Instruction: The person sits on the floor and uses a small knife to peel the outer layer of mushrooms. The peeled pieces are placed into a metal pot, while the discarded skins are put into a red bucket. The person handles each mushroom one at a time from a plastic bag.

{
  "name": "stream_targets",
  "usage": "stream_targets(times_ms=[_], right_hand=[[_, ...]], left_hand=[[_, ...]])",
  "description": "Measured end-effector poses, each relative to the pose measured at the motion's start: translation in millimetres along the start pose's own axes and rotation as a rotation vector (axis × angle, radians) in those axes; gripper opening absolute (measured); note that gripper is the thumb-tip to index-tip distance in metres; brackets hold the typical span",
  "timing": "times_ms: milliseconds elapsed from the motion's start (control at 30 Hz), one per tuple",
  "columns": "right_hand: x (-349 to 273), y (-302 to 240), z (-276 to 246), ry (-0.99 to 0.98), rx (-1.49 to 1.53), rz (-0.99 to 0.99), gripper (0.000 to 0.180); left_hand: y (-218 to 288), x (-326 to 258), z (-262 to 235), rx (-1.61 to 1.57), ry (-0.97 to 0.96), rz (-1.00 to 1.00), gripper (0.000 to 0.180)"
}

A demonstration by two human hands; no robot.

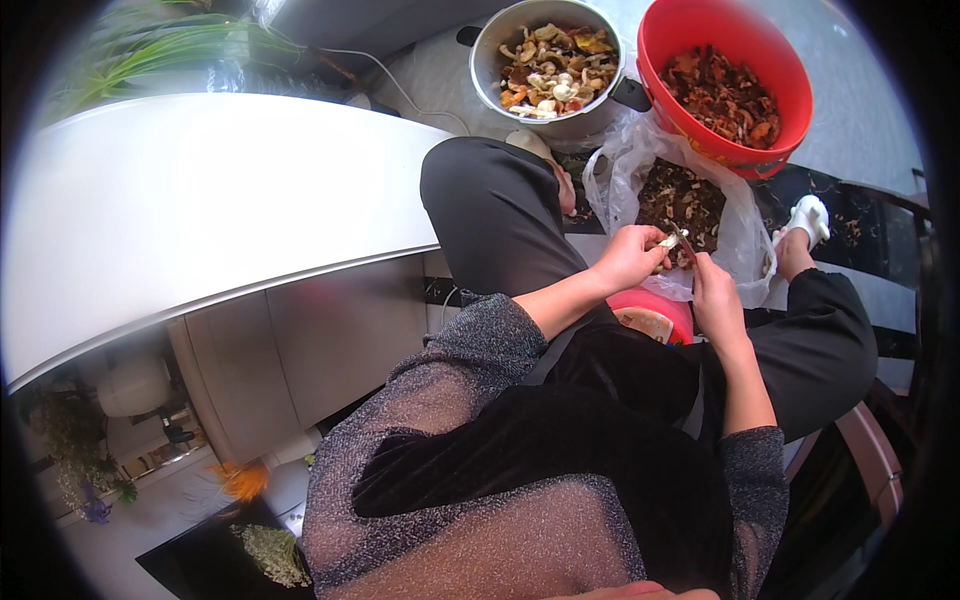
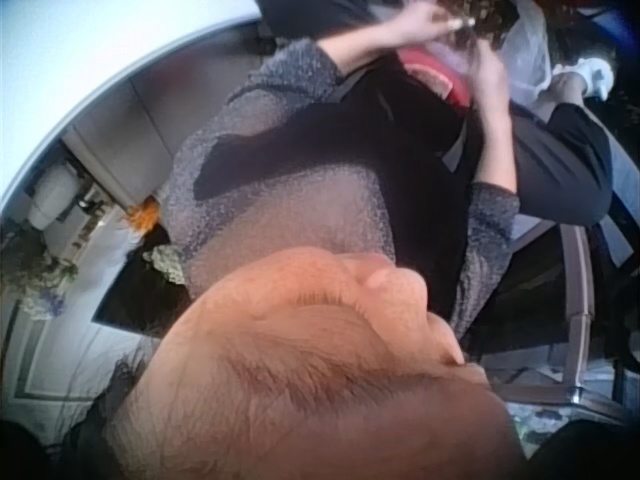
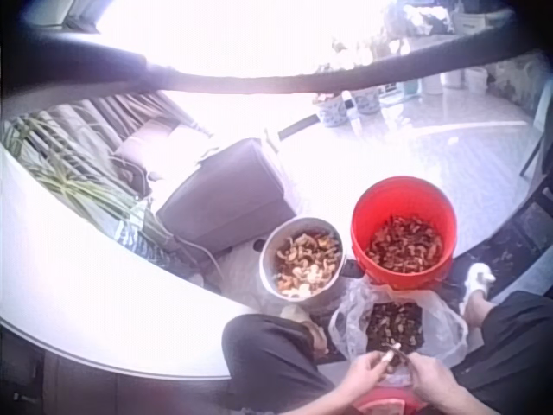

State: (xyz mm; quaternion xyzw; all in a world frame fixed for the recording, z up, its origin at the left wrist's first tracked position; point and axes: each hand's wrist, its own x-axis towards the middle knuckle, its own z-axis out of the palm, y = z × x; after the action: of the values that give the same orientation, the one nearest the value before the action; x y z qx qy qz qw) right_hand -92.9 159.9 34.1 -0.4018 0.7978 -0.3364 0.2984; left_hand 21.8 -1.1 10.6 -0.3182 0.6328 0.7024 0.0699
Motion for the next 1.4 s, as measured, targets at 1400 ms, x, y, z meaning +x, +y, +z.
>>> stream_targets(times_ms=[1400], right_hand=[[-3,-6,8,0.107,-0.028,-0.085,0.009]], left_hand=[[9,-4,-5,-0.985,-0.185,-0.401,0.031]])
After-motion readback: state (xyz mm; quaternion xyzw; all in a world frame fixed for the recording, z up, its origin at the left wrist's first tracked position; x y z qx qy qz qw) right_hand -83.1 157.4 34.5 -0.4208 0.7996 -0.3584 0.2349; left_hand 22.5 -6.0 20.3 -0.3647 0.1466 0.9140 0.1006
